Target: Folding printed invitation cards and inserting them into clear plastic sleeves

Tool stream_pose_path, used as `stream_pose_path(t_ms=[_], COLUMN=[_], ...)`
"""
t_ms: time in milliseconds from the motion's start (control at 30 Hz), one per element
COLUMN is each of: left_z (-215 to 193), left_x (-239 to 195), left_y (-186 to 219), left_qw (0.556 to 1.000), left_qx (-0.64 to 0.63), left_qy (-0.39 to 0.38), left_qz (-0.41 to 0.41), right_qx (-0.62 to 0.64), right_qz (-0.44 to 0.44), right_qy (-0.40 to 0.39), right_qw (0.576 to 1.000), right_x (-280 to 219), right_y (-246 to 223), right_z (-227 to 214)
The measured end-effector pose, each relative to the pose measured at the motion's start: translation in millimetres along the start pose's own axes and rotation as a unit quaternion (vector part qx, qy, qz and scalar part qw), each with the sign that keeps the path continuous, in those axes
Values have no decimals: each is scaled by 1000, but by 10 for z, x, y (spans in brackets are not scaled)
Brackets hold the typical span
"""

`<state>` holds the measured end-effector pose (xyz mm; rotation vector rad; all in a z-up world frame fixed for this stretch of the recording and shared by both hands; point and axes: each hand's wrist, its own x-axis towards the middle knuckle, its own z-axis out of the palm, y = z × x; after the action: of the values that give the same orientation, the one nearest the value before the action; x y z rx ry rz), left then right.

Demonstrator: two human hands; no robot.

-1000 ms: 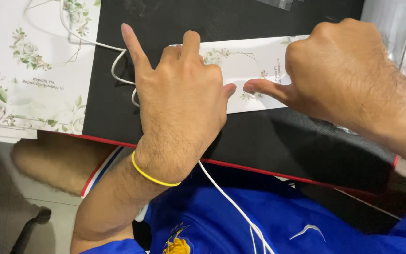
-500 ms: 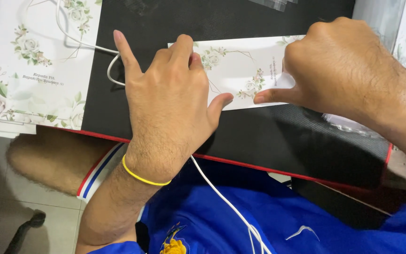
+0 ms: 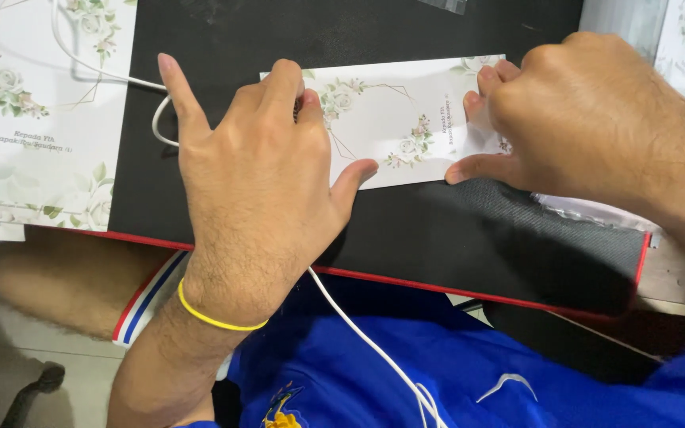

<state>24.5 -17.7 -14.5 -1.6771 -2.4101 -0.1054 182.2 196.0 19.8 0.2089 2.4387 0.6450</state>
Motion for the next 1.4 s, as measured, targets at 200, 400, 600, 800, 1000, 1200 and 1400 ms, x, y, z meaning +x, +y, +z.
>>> stream_pose_path(t_ms=[200, 400, 600, 800, 1000, 1200, 1400], left_z=[18, 1, 0, -37, -30, -33, -21], left_x=[-6, -6, 15, 105, 198, 152, 76], left_y=[-17, -21, 5, 107, 311, 304, 251], left_qw=[1000, 1000, 1000, 998, 995, 996, 996], left_qx=[-14, -11, -12, 13, -2, -3, 32], left_qy=[-7, -1, -11, -48, -44, -34, -30], left_qz=[5, 9, 3, -30, -85, -83, -75], right_qx=[-69, 8, 22, 8, 17, 11, 42], right_qz=[-37, -109, -141, -179, -103, -29, 68], right_qy=[182, 227, 244, 236, 208, 54, 39], right_qw=[980, 968, 959, 955, 973, 998, 996], right_x=[-167, -108, -95, -39, -134, -98, 51], right_y=[150, 274, 280, 326, 232, 61, -61], right_z=[423, 727, 894, 1001, 620, -33, -186])
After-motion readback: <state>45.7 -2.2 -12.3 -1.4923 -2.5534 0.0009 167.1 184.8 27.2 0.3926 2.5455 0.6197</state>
